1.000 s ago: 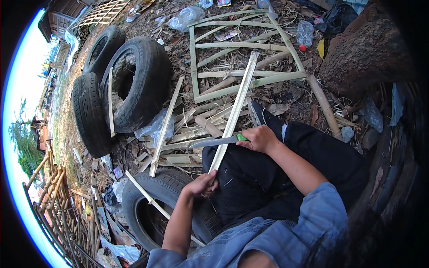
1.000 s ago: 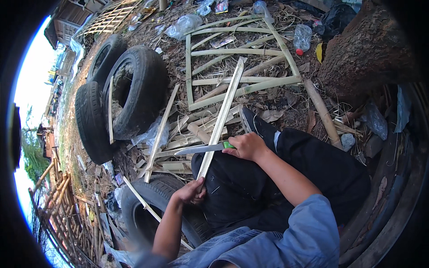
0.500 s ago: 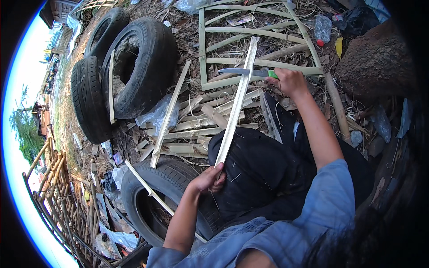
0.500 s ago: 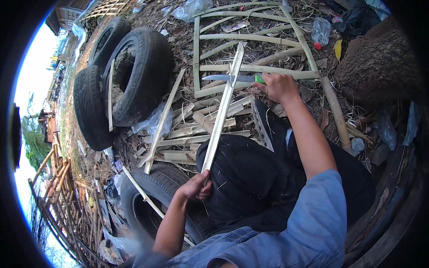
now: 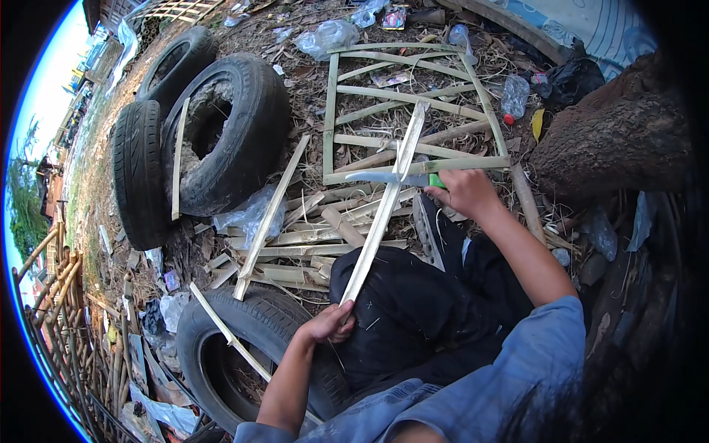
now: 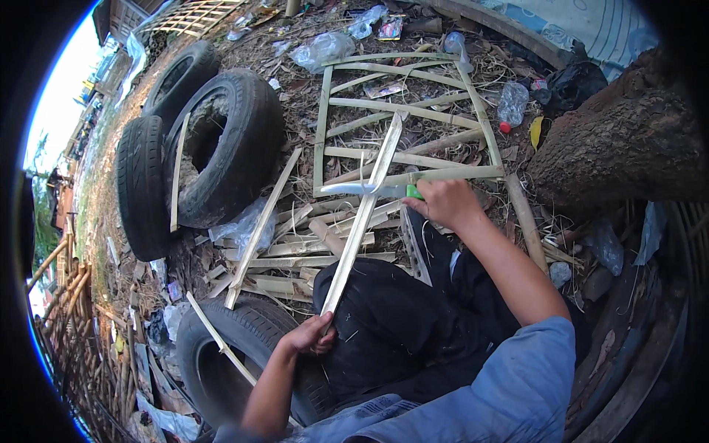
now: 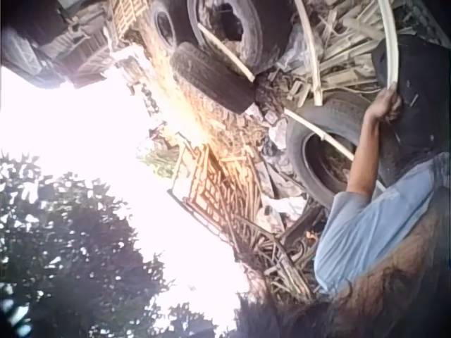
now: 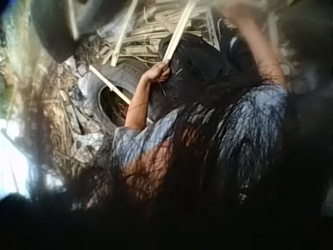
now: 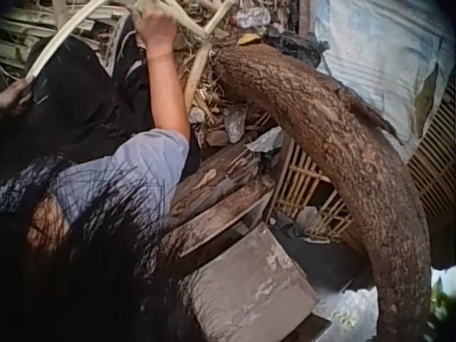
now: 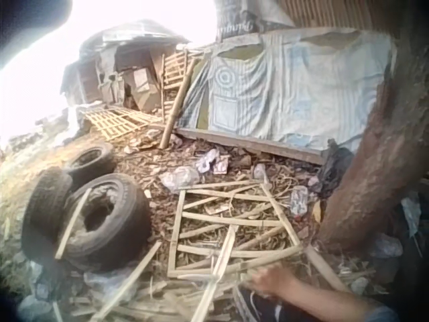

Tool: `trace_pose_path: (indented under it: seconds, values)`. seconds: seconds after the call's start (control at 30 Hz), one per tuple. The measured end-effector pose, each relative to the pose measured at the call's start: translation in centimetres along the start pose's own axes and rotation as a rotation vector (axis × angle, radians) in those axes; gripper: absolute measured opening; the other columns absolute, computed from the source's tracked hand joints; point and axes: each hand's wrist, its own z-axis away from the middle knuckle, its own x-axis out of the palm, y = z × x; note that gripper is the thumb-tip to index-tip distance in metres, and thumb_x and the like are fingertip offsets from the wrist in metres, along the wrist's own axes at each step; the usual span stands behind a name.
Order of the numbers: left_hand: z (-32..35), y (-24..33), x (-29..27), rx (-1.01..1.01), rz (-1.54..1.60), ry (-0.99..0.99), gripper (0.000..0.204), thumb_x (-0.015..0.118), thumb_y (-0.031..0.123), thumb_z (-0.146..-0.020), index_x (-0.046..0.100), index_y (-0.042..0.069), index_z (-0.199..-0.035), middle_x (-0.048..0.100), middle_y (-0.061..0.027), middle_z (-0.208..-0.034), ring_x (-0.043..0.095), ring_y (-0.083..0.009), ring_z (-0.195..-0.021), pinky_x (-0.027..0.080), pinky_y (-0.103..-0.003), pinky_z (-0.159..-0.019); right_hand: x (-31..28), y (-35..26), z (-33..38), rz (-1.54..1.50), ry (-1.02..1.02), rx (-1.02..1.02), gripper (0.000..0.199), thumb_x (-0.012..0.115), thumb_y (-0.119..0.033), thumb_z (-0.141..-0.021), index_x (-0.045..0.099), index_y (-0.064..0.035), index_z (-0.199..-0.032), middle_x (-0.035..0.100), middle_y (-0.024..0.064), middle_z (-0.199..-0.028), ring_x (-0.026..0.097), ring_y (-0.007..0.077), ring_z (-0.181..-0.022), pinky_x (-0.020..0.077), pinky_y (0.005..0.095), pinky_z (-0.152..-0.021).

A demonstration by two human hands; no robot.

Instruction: The person strips thin layers of bamboo from a piece of wood using a knife while sitting on the ground next to a bamboo frame.

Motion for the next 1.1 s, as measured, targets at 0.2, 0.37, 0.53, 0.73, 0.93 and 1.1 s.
trace_pose_path:
  seconds: [0.2,0.37,0.53,0.73,0.93,1.1]
  values:
    - [0.5,0.0,0.9,0.001,-0.067,0.111,0.063,0.037,0.059,-0.098,0.039,0.011,-0.056,0.028,0.0053,-0.048,0.024,-0.0087,-0.037,0.018,-0.025,-0.037,1.1,-3.1,0.8,0.042,-0.043,-0.163,0.050,0.053,-0.057,-0.089,0.056,-0.0103,-0.072,0.059,0.0089,-0.054,0.064,0.0264,-0.050,0.0524,0.0387,-0.047]
    - [-0.1,0.3,1.3,-0.024,-0.051,0.080,0.060,0.036,0.055,-0.099,0.039,0.012,-0.058,0.029,0.0051,-0.049,0.025,-0.0084,-0.039,0.019,-0.026,-0.038,1.7,4.7,-2.0,0.112,0.171,0.122,0.050,0.052,-0.057,-0.089,0.056,-0.0102,-0.072,0.061,0.0083,-0.059,0.064,0.0259,-0.052,0.0530,0.0390,-0.048]
    - [-0.1,-0.2,-0.1,0.012,-0.026,0.048,0.061,0.038,0.059,-0.097,0.037,0.013,-0.057,0.031,0.0034,-0.049,0.027,-0.0094,-0.041,0.022,-0.025,-0.039,-0.3,1.3,-0.6,0.135,0.068,-0.271,0.045,0.059,-0.053,-0.086,0.056,-0.0103,-0.070,0.061,0.0076,-0.059,0.064,0.0238,-0.052,0.0526,0.0358,-0.048]
    - [0.2,-0.9,0.2,-0.006,-0.022,0.028,0.062,0.036,0.060,-0.098,0.038,0.013,-0.057,0.031,0.0046,-0.049,0.025,-0.0087,-0.039,0.020,-0.026,-0.038,-1.3,1.6,-1.4,0.151,0.278,-0.224,0.041,0.064,-0.046,-0.084,0.054,-0.0104,-0.068,0.059,0.0061,-0.060,0.062,0.0219,-0.051,0.0500,0.0332,-0.045]
    - [-0.2,-0.3,0.6,0.043,-0.167,0.125,0.062,0.035,0.059,-0.098,0.038,0.013,-0.057,0.030,0.0050,-0.049,0.025,-0.0089,-0.039,0.021,-0.026,-0.038,0.6,5.2,-0.8,0.138,0.223,0.177,0.045,0.059,-0.051,-0.085,0.051,-0.0098,-0.068,0.056,0.0043,-0.055,0.061,0.0221,-0.050,0.0512,0.0342,-0.049]
    - [-0.7,1.0,1.2,0.053,-0.212,0.131,0.062,0.036,0.059,-0.098,0.037,0.012,-0.057,0.029,0.0056,-0.049,0.024,-0.0085,-0.039,0.020,-0.025,-0.038,-1.9,7.1,-0.8,0.214,0.186,-0.014,0.044,0.060,-0.051,-0.085,0.055,-0.0108,-0.068,0.055,0.0059,-0.055,0.062,0.0212,-0.052,0.0510,0.0342,-0.048]
